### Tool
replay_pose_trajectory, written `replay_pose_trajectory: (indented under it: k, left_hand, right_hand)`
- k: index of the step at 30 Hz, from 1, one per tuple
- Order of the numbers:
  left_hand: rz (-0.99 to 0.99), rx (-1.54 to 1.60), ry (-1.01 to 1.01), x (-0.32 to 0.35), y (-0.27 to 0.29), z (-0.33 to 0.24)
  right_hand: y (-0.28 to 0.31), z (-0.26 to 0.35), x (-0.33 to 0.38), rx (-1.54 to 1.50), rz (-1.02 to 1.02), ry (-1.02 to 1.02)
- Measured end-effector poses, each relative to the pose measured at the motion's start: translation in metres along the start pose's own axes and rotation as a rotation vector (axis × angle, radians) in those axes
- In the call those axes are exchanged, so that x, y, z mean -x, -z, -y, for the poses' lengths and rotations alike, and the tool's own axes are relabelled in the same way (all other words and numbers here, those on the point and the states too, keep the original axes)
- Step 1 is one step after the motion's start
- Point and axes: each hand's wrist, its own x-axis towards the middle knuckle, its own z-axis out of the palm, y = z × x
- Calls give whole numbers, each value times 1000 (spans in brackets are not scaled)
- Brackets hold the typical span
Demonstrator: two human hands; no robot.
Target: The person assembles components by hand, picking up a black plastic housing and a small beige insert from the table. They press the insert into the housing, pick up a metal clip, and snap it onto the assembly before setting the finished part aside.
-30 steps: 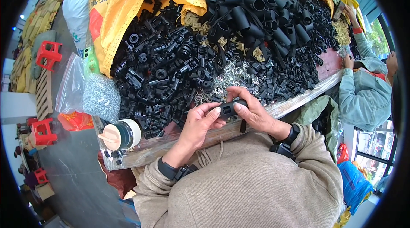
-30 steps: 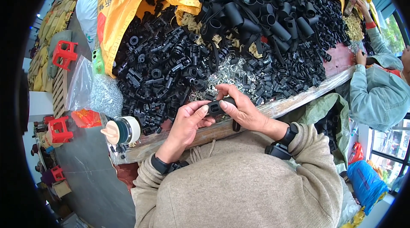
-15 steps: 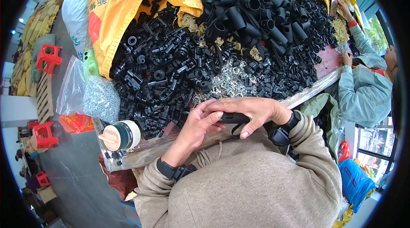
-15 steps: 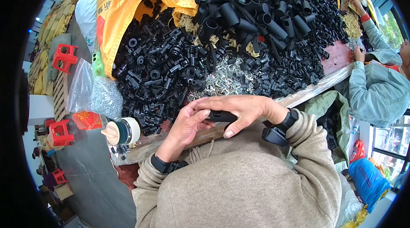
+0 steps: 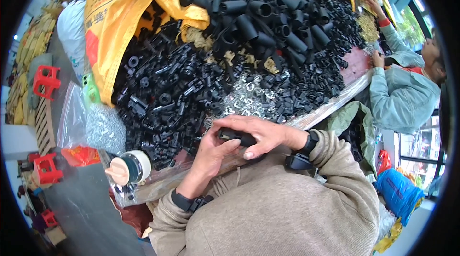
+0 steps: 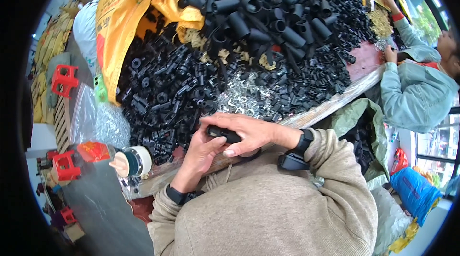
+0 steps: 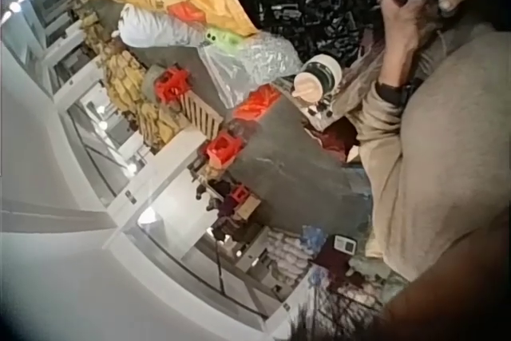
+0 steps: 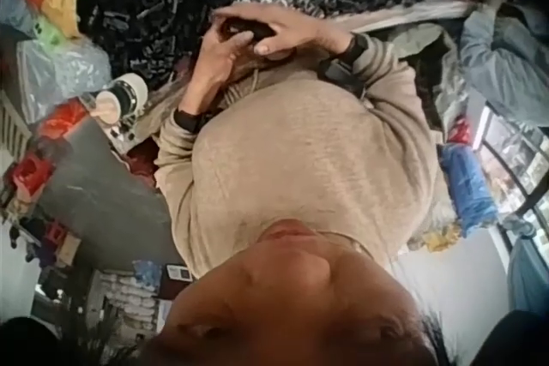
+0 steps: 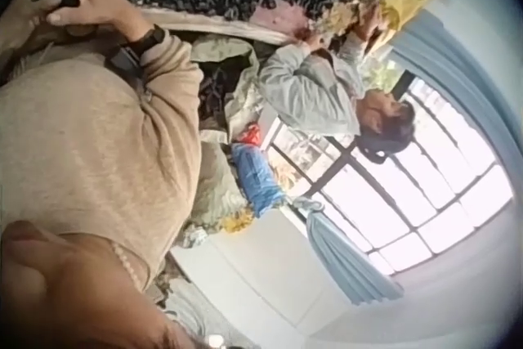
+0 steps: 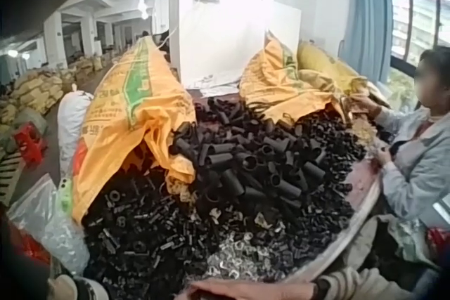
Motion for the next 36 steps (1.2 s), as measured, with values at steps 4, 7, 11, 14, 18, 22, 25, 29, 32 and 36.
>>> replay_pose_trajectory:
  k: [4, 7, 11, 14, 18, 22, 25, 29, 32, 36]
  left_hand:
    - [-30, 27, -6, 1, -2, 0]
    - [-28, 23, -8, 0, -8, -2]
    - [-21, 23, 16, -1, -11, -4]
    - [-20, 35, 28, -1, -8, -2]
    - [-22, 54, 35, 0, -3, 0]
    - [-13, 53, 23, -3, -4, 2]
    - [14, -4, 8, -3, -10, -3]
    - [-11, -19, -14, 2, -11, -17]
    - [-94, -21, -50, 1, -5, -14]
    - [-73, 46, -88, -12, -13, -15]
  right_hand:
    - [-2, 2, -3, 16, -30, -10]
    - [-1, 2, 0, 45, -53, -31]
    - [-2, 5, 0, 61, -124, -1]
    - [-3, 7, 0, 28, -190, 34]
    - [-5, 4, 1, 33, -190, -11]
    - [-2, 9, 0, 45, -177, -11]
    - [0, 10, -3, 72, -198, 22]
    - [-4, 5, 1, 0, -152, -94]
    - [-7, 6, -2, -40, -173, -28]
    - [-16, 9, -7, -131, -104, 19]
